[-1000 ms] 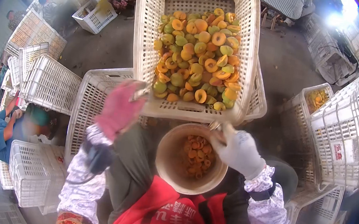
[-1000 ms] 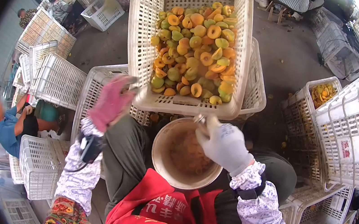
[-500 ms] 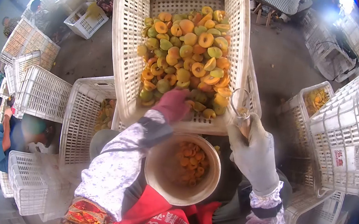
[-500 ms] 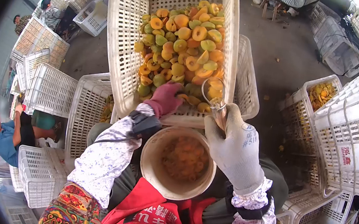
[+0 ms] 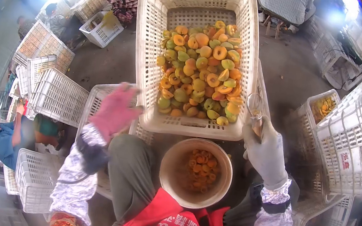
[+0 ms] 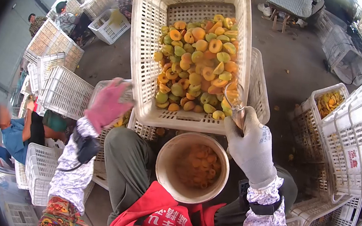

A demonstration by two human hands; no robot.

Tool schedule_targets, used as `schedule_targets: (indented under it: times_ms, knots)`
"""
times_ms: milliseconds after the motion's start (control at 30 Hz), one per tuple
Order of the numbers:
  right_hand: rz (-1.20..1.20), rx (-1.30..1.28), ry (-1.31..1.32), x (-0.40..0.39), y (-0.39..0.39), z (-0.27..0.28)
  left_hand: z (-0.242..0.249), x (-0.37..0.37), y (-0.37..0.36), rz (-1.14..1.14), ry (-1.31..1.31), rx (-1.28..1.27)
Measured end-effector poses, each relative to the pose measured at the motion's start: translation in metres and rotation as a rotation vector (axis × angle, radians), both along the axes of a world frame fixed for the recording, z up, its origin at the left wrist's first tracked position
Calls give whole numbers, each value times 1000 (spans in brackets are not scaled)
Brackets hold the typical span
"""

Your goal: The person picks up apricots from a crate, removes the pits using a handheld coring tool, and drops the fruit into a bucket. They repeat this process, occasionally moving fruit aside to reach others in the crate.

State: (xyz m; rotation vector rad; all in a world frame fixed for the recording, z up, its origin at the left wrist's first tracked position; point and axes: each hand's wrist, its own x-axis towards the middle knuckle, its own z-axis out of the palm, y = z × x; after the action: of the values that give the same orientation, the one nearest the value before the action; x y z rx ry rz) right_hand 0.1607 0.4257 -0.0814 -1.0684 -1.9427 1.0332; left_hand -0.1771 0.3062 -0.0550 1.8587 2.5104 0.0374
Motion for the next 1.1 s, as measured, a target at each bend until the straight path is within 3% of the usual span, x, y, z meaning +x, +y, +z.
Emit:
schedule_targets:
  times_ms: [67,133,333,400,433,500,567,600,667,700,767,800,867,1000,1100]
  knots:
    - [2,-21,-57,-4,0,0,-5,33,45,76,-363,-136]
    - [9,17,-84,-6,-3,0,-63,33,90,-28,-57,-208]
    - [10,11,-98,-5,0,-4,-131,40,143,-99,157,-305]
    - [49,59,-142,-3,0,-1,-137,32,144,-97,177,-305]
    - [48,57,-137,-4,0,-2,-134,30,144,-42,69,-252]
    - [56,246,-98,-5,-1,-6,-132,16,140,11,-28,-196]
    - [67,237,-108,-7,-5,-8,-139,-13,133,-16,-674,43]
    - [79,229,-126,-8,-6,-10,-130,-16,126,-22,-661,49]
    - [67,277,-102,-12,-8,-24,-111,-12,101,-169,-1863,66]
    - [82,315,-139,-14,-9,-28,-98,3,87,-174,-1853,74]
    - [102,406,-171,-18,-15,-38,-61,52,58,-62,-2116,174]
    - [108,407,-173,-22,-17,-42,-37,68,46,84,-1949,159]
    - [154,501,-170,-28,-22,-45,-37,90,32,-73,-1906,200]
    - [142,528,-248,-37,-31,-50,-59,113,28,-58,-1927,291]
    - [171,474,-319,-41,-31,-54,-74,111,31,239,-2722,311]
